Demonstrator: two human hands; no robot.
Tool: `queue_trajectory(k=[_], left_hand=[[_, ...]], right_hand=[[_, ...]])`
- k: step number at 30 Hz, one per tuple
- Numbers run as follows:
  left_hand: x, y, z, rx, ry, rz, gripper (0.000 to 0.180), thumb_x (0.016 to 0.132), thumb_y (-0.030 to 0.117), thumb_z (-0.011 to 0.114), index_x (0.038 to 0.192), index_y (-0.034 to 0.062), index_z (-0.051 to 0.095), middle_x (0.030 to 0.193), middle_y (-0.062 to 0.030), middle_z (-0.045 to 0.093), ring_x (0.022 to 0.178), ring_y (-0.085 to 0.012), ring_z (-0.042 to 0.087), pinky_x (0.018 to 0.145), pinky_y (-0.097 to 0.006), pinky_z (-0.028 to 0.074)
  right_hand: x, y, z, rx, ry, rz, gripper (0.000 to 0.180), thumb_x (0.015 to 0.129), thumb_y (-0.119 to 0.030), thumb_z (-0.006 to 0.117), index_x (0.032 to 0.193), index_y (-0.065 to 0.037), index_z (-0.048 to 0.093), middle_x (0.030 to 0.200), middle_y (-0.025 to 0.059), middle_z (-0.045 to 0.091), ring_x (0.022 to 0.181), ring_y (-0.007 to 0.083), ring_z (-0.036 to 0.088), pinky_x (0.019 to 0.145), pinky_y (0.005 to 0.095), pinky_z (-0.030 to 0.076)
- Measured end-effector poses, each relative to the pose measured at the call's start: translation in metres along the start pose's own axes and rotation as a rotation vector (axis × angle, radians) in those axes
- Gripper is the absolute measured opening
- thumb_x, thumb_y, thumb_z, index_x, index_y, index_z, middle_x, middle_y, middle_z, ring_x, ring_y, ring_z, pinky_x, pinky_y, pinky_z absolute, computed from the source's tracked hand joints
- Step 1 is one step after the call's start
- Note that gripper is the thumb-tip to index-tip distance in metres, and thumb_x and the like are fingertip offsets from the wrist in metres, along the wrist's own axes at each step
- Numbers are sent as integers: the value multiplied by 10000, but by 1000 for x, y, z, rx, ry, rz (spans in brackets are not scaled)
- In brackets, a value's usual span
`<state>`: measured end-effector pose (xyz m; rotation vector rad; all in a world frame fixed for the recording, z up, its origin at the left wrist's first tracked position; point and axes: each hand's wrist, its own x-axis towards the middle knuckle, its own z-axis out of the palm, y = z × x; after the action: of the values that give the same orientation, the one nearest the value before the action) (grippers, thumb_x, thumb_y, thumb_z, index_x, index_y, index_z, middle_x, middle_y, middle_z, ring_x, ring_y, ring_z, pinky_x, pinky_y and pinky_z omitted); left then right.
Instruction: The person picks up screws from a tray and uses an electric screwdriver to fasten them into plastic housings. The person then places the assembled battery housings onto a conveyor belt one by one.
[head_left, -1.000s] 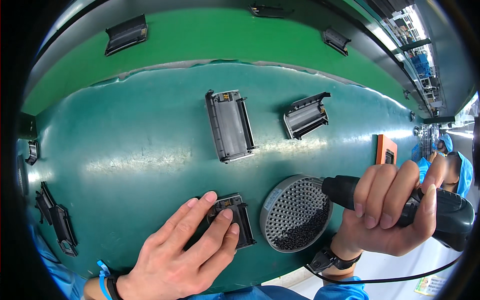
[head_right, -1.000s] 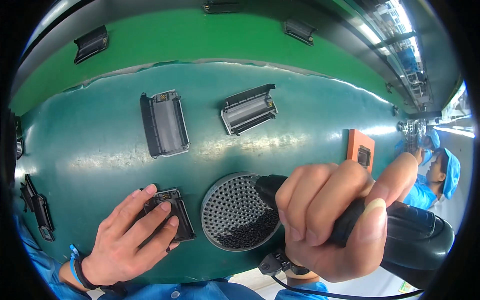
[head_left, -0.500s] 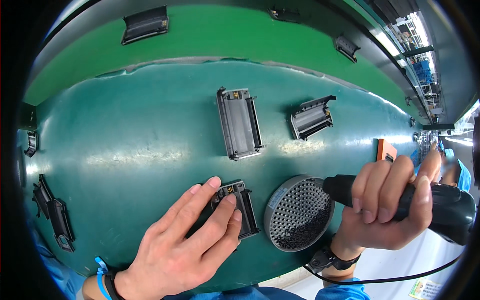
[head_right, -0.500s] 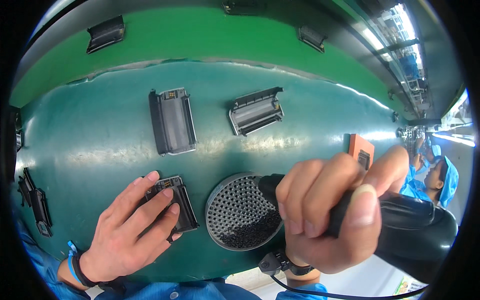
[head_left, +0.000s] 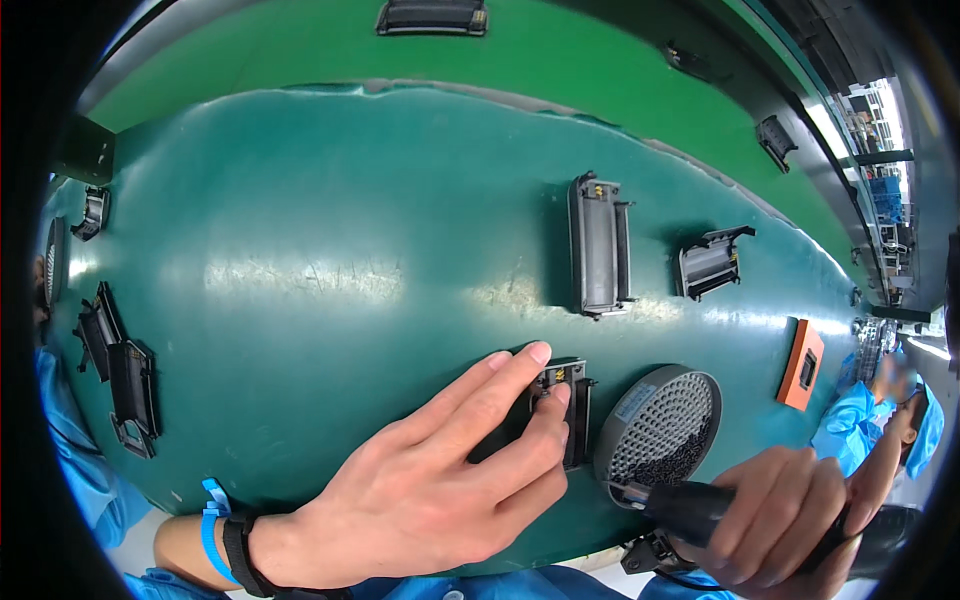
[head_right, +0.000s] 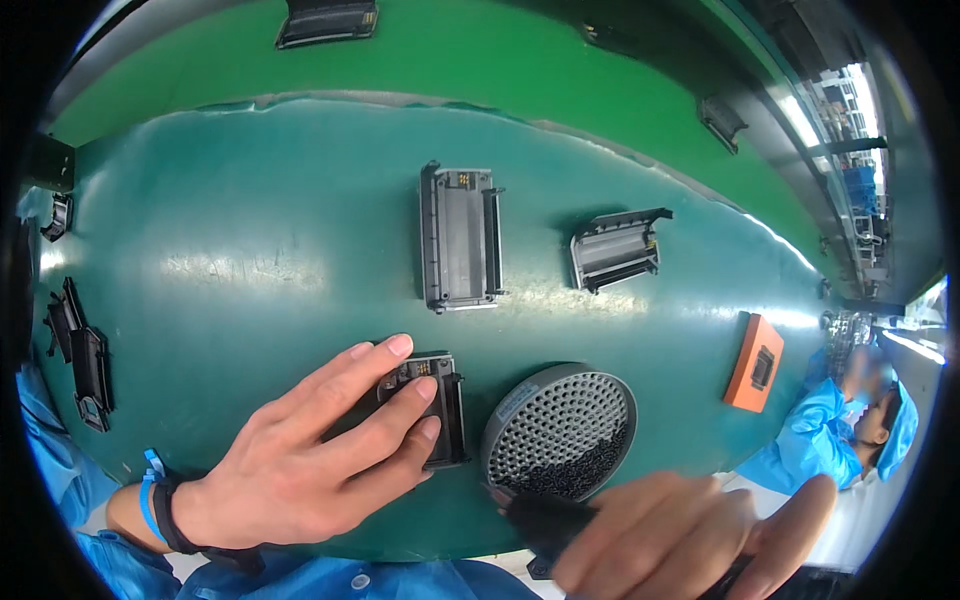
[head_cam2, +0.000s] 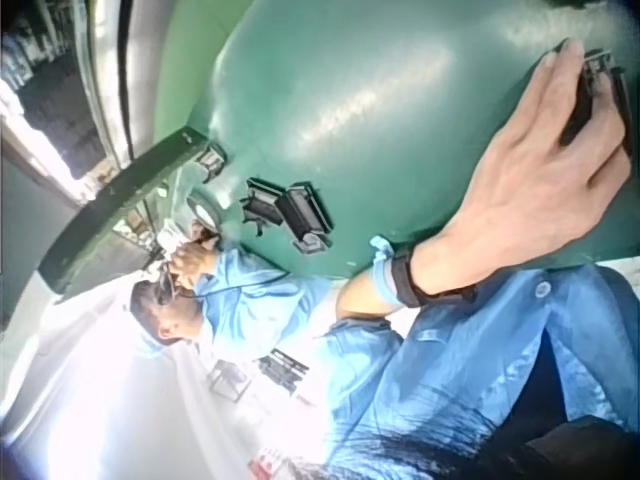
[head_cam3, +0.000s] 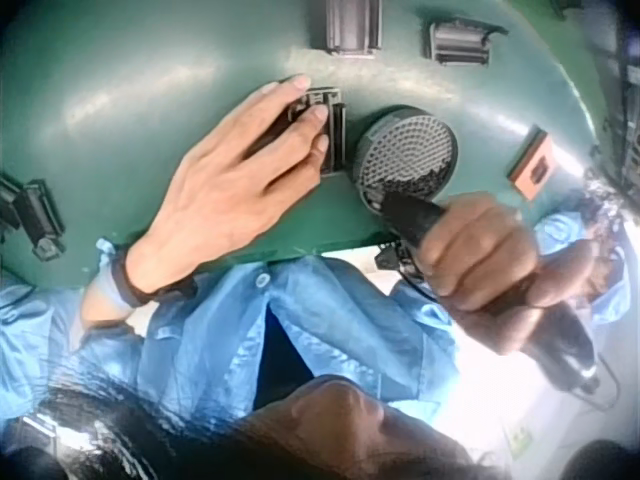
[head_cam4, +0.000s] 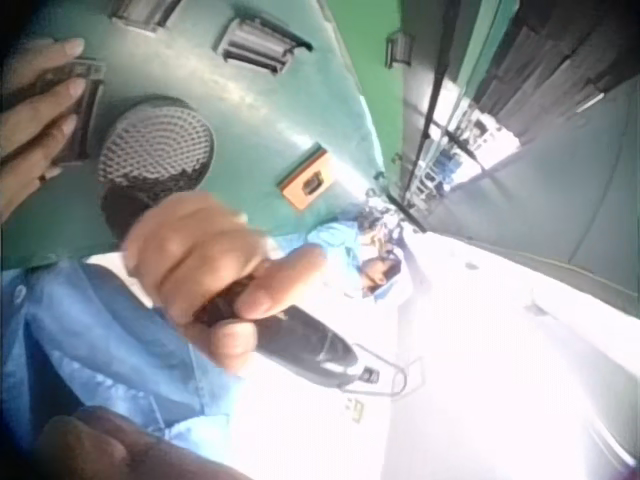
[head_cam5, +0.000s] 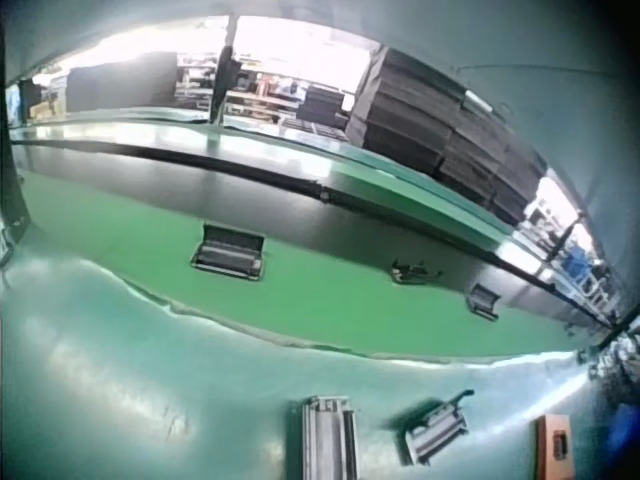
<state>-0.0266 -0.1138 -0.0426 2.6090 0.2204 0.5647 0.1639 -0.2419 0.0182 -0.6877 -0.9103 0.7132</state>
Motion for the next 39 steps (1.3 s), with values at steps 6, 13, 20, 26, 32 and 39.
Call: queue_trajectory(k=[6, 13, 20, 26, 32, 39], left_hand=[[9, 2, -2, 10, 41, 4, 147, 794, 66, 785, 938, 49, 758, 1175, -106, 688, 1250, -393, 652, 998, -477, 634], [6, 2, -1, 31, 48, -12, 110, 808, 60, 773, 917, 70, 760, 1166, -98, 689, 1254, -385, 652, 993, -454, 635], [9, 1, -3, 4, 49, -14, 88, 824, 67, 766, 911, 76, 758, 1167, -91, 691, 1248, -378, 659, 1000, -449, 631], [9, 0, -3, 24, 55, -9, 64, 832, 72, 765, 895, 70, 758, 1157, -92, 691, 1237, -376, 666, 993, -443, 632], [1, 3, 2, -13, 135, -67, 63, 822, 70, 770, 884, 56, 769, 1145, -102, 690, 1222, -375, 672, 990, -451, 629], [4, 0, 1, -43, 134, 0, 107, 815, 79, 781, 905, 25, 762, 1146, -117, 701, 1232, -386, 663, 1000, -473, 623]], right_hand=[[4, -2, 14, -144, -142, 133, 354, 1030, -168, 605, 1240, -28, 356, 593, 41, 575, 381, 135, 524, 390, 289, 516], [9, 2, 8, -136, -168, 165, 298, 1038, -170, 608, 1193, -62, 378, 641, 42, 564, 413, 139, 504, 408, 291, 495], [13, -1, 11, -191, -173, 189, 246, 1045, -173, 610, 1146, -96, 399, 689, 44, 554, 444, 142, 485, 427, 293, 475], [10, 3, 22, -252, -147, 195, 263, 1039, -199, 624, 1165, -125, 406, 666, 25, 568, 423, 146, 484, 404, 296, 470], [14, 14, 37, -273, -200, 171, 294, 1028, -207, 656, 1142, -145, 393, 607, 8, 567, 389, 144, 473, 368, 295, 433], [7, 12, 19, -270, -114, 96, 453, 1006, -168, 628, 1283, -3, 310, 541, 55, 617, 345, 120, 532, 342, 305, 485]])
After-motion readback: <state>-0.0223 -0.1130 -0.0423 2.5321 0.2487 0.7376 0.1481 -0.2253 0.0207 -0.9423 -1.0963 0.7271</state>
